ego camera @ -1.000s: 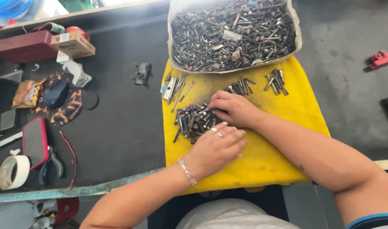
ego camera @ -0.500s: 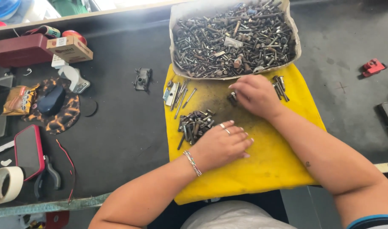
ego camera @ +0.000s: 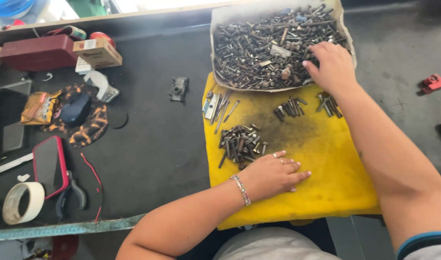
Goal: The person sorts small metal parts from a large container onto a yellow cloth on a workbench. They pick up individual pieces, inspect them, and place them into small piles by type or size. Another person is visible in the background holding an apple.
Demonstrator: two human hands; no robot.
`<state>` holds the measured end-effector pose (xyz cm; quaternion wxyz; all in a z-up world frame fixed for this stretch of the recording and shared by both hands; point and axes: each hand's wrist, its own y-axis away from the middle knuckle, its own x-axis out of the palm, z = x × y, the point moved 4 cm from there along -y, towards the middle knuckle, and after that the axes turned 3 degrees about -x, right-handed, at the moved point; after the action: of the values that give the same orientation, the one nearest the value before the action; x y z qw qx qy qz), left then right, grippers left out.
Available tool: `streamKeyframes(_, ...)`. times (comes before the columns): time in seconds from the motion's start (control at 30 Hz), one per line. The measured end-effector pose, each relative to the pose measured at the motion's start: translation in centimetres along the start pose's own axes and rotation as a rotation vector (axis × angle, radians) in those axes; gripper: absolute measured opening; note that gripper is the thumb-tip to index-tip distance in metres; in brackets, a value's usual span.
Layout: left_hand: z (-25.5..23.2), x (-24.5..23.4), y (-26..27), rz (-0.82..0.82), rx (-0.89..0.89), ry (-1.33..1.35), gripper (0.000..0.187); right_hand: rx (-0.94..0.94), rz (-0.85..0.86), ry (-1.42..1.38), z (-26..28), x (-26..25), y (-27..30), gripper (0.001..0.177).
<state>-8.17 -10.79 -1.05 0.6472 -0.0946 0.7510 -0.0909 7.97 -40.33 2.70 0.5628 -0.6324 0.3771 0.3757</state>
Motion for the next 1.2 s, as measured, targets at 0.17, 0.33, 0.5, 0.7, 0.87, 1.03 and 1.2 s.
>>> streamKeyframes(0.17, 0.6, 1.5, -0.1, -0.017, -0.005, 0.017, 0.055, 0.176, 0.261, 0.059, -0.9, 2.6, -3.6, 0.06)
streamKeyframes(0.33, 0.7, 1.7, 0.1, -0.016, -0.015, 0.021, 0.053, 0.11, 0.116, 0.219, -0.8, 3.8, -2.8, 0.046)
streamKeyframes(0.5, 0.5, 1.1, 0.2, -0.066, -0.025, 0.04, 0.051, 0.049, -0.05, 0.289, 0.1, 2.2, -1.9, 0.029)
streamKeyframes(0.7, 0.9, 0.8, 0.2, -0.029, -0.007, 0.037, 0.048, 0.022, -0.146, 0.226, 0.7, 1.7, -1.6, 0.019)
streamKeyframes(0.87, 2.3, -3.1, -0.4, -0.172, -0.052, 0.232, 0.036, 0.063, 0.0, -0.13, 3.3, -5.1, -2.9, 0.023)
streamKeyframes(1.03, 7.1, -7.7, 0.6, -0.402, -0.369, 0.539, 0.029, -0.275, 0.333, -0.531, 11.3, -13.4, -2.2, 0.016)
streamKeyframes(1.2, 12.5, -9.2, 3.0, -0.795, -0.541, 0.409, 0.012, -0.532, 0.734, -0.615, 18.3, -14.5, 0.6, 0.024)
